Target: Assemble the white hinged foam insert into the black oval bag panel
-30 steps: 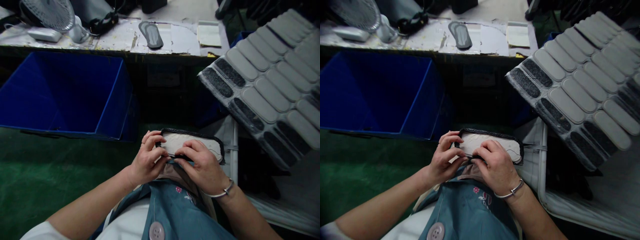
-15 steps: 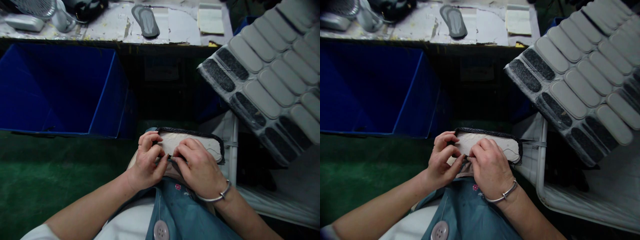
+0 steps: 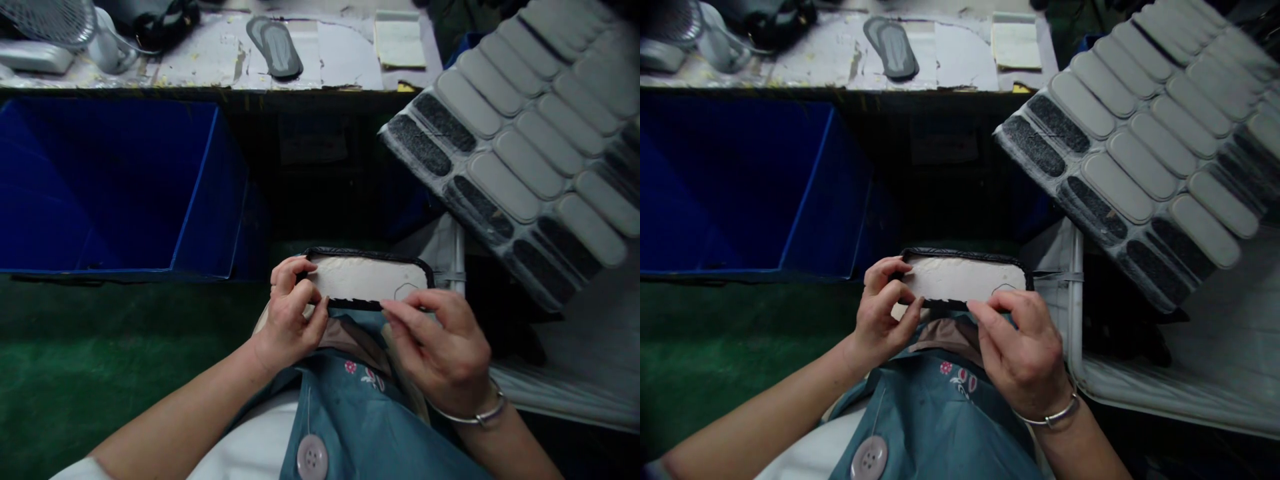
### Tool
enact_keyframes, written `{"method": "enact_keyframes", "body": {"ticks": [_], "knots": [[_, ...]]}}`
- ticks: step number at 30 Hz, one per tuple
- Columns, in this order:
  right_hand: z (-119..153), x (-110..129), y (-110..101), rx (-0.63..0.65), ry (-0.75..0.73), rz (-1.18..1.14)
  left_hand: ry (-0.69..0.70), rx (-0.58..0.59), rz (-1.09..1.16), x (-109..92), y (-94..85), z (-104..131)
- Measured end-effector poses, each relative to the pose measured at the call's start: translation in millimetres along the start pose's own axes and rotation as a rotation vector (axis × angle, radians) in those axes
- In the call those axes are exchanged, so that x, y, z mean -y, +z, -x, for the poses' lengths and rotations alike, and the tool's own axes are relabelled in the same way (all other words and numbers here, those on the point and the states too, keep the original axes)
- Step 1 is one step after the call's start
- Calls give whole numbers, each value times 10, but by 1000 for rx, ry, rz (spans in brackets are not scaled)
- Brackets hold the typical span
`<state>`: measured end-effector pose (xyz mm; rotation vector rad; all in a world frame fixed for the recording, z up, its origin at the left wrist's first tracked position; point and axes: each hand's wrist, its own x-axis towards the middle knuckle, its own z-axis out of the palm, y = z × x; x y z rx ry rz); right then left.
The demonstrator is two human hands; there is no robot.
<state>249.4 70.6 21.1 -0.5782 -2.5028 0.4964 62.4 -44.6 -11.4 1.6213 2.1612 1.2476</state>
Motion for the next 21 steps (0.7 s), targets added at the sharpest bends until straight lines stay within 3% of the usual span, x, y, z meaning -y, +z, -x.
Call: {"method": "enact_keyframes", "body": {"ticks": [5,15,21], "knots": [[193,104,153,218,-114,6,0,-29,-12,16,33,14],[68,335,288,354,-53,261,-1,-63,-8,35,65,21],[59,424,312,411,-16,282,-74,-129,251,129,39,117]]}}
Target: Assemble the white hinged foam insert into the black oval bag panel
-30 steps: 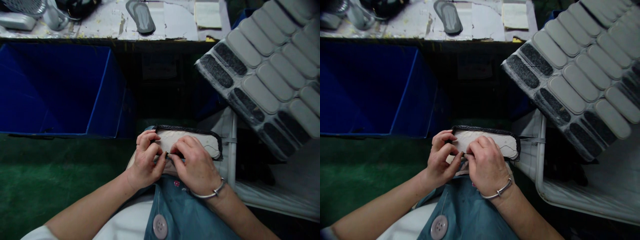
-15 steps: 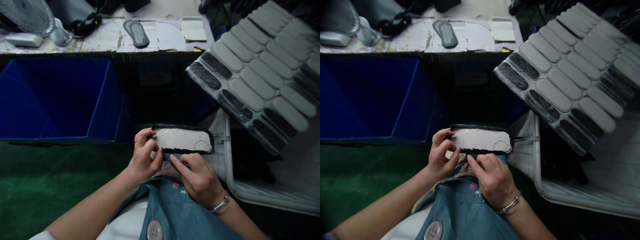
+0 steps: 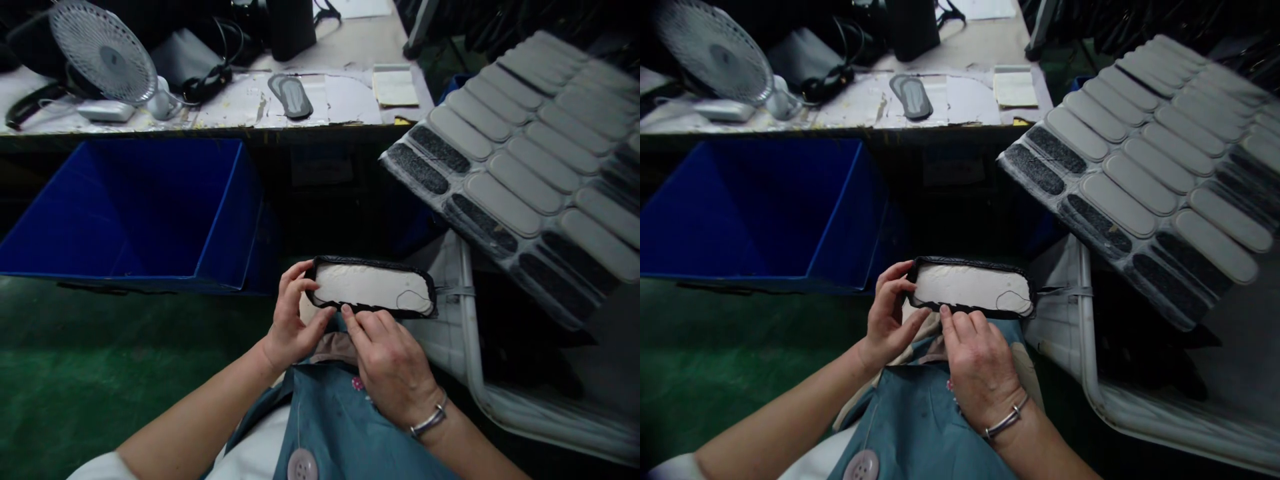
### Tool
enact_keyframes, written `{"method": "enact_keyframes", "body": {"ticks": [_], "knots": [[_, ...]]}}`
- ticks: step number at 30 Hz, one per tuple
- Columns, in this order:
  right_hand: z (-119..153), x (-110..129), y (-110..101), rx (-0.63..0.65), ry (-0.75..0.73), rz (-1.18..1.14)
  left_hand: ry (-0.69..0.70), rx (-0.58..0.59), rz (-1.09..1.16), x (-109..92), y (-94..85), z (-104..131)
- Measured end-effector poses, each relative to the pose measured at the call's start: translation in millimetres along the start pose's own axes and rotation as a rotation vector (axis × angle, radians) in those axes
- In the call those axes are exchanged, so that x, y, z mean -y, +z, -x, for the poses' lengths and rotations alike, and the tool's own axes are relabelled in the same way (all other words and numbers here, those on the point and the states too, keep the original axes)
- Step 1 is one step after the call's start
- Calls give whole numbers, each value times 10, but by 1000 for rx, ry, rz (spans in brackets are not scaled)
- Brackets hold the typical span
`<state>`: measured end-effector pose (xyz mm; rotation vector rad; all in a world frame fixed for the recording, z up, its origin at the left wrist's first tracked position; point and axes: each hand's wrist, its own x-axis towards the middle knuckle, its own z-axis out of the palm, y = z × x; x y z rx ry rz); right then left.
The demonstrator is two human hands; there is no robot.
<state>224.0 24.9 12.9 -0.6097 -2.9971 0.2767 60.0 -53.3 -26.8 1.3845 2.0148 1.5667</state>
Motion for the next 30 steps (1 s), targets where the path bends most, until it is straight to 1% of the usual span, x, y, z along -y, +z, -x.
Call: {"method": "enact_keyframes", "body": {"ticks": [2,3,6,8,10,13,16,19,23,26,30], "knots": [[16,-21,0,-8,4,-7,-66,-17,100,45,-27,80],[27,-38,1,-13,1,-17,-118,-5,139,72,-33,123],[58,-92,3,-60,-49,-80,-272,114,218,166,-17,237],[64,-118,9,-98,-108,-110,-305,149,227,231,13,284],[50,-126,19,-101,-142,-99,-277,131,204,283,40,305],[2,-110,37,-63,-120,-44,-236,123,175,307,63,304],[-41,-78,44,-51,-108,12,-221,122,132,268,77,288],[-66,-33,31,-41,-124,51,-171,85,67,207,107,277],[-108,25,17,-63,-193,85,-158,58,-22,154,161,280],[-135,32,31,-73,-243,86,-157,56,-47,141,191,285],[-121,-26,60,-15,-244,27,-135,48,-44,176,188,284]]}}
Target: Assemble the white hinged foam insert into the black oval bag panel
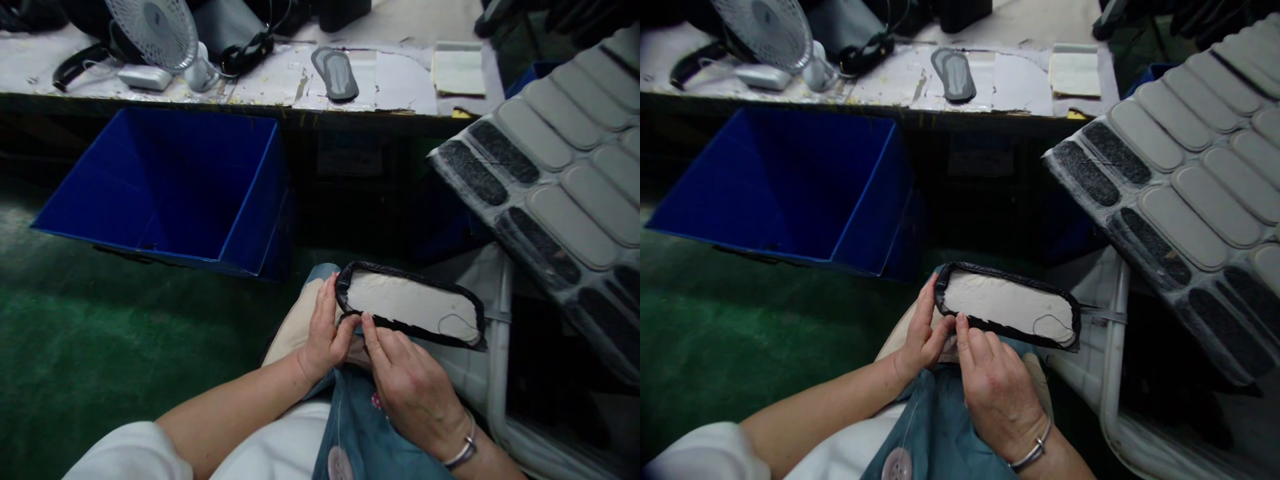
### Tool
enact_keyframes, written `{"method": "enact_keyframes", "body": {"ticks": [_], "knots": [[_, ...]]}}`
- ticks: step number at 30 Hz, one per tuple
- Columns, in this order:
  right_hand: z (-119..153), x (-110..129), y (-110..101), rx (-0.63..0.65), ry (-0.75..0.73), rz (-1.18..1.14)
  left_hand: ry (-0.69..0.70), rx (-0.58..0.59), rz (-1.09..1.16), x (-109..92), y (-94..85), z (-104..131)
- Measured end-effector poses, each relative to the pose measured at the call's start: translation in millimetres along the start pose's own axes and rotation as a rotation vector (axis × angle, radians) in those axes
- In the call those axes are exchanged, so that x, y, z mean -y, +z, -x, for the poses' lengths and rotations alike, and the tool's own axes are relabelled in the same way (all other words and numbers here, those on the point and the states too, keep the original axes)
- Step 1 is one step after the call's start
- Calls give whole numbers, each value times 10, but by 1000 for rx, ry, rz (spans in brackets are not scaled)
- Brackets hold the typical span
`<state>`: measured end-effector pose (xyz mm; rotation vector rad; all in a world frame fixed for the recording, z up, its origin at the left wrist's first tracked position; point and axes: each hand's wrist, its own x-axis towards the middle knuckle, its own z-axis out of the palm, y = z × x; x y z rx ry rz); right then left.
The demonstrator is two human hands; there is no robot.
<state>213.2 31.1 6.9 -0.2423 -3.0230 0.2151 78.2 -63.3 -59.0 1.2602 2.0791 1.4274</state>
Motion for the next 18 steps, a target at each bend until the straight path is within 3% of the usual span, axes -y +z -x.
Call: {"method": "enact_keyframes", "body": {"ticks": [8,13,18], "knots": [[114,-89,31,-37,-28,-39,45,95,127,211,-117,-28],[119,38,53,43,69,164,32,33,145,167,-60,-21],[47,187,26,27,85,282,22,13,128,100,-12,-15]]}}
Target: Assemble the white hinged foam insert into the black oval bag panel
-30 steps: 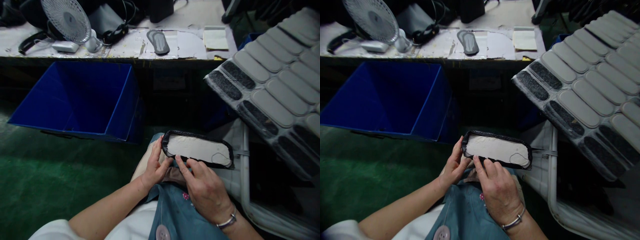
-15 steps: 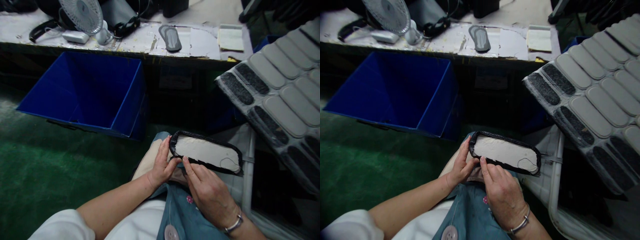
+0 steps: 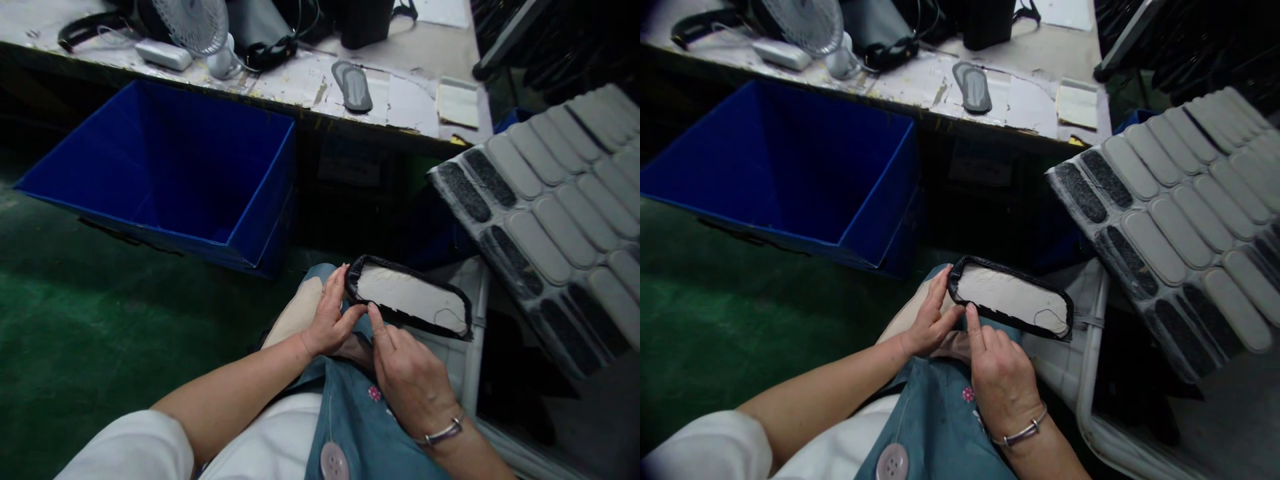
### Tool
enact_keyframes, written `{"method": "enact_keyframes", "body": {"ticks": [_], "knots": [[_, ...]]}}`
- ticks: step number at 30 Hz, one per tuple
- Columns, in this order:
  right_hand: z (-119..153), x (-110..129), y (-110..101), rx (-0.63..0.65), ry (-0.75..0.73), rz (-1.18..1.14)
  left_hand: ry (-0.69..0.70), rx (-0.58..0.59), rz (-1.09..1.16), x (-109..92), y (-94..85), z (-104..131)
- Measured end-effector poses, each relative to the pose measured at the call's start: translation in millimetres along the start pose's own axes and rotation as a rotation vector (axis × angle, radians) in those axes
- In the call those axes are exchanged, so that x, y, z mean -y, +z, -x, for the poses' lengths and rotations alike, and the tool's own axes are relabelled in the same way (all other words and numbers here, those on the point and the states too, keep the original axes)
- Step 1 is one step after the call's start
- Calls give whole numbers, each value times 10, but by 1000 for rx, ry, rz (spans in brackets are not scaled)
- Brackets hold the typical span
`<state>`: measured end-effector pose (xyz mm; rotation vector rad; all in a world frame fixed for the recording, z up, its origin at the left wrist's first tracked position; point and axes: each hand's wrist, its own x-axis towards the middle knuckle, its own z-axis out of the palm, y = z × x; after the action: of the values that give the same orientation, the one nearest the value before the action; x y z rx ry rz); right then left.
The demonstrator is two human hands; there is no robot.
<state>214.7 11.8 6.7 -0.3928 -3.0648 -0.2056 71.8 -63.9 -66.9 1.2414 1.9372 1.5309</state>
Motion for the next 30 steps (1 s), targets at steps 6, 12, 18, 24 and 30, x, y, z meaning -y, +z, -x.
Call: {"method": "enact_keyframes", "body": {"ticks": [6,12,18,24,30], "knots": [[-50,138,-28,66,61,29,-56,-40,6,-17,49,0],[-74,113,-43,81,121,-188,-69,-102,-14,-62,135,-9],[15,67,78,53,122,-234,-62,-125,-53,-79,166,-3],[-100,130,39,118,184,-261,-127,-152,-50,-98,153,-46],[-18,-103,84,-15,111,-647,-192,-123,-96,-59,73,-102]]}}
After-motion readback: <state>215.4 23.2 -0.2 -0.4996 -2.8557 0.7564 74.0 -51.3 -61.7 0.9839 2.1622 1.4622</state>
